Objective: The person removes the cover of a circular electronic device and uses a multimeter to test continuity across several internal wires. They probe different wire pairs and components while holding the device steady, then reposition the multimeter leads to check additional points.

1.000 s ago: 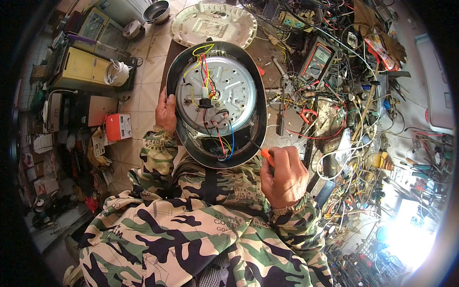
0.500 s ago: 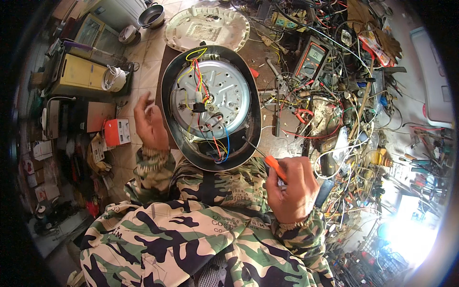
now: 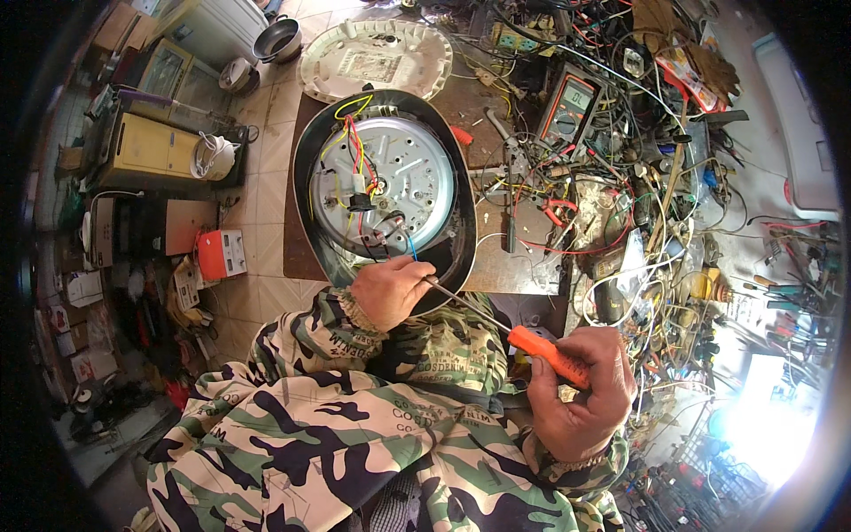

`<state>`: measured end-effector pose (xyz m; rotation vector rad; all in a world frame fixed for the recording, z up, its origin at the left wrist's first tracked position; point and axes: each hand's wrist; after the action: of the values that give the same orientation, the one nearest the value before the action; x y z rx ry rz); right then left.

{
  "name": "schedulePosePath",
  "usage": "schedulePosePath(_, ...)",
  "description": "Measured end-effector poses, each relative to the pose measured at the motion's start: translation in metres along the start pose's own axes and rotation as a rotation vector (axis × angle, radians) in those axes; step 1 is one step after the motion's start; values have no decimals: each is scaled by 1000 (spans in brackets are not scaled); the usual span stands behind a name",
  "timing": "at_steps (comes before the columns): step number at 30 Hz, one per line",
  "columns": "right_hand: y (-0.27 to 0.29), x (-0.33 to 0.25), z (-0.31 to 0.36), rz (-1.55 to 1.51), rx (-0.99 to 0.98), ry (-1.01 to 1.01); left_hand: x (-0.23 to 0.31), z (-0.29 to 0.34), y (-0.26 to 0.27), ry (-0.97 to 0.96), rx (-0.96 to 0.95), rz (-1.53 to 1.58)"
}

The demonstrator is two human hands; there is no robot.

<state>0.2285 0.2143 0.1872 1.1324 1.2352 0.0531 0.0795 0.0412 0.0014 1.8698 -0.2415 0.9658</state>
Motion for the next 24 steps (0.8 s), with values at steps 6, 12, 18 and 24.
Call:
schedulePosePath(6, -16, 9, -15, 90, -54, 50, -8, 30, 44, 201, 240, 205)
schedulePosePath(12, -71, 46, -18, 106, -103, 50, -67, 74, 78, 549, 800, 871)
schedulePosePath(18, -91, 55, -18, 70, -143, 12, -93, 68, 87, 728, 820, 791)
schedulePosePath(24, -96, 55, -15, 176, -141, 121, -135, 37, 83, 664, 778, 260)
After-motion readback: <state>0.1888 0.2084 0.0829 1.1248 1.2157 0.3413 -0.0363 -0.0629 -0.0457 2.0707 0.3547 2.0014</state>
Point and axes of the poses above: each hand's wrist, its own z-axis away from the middle knuckle, its own y-axis out of the back of the hand, x = y × z, and after that the axes turned 10 degrees about -y, right-handed
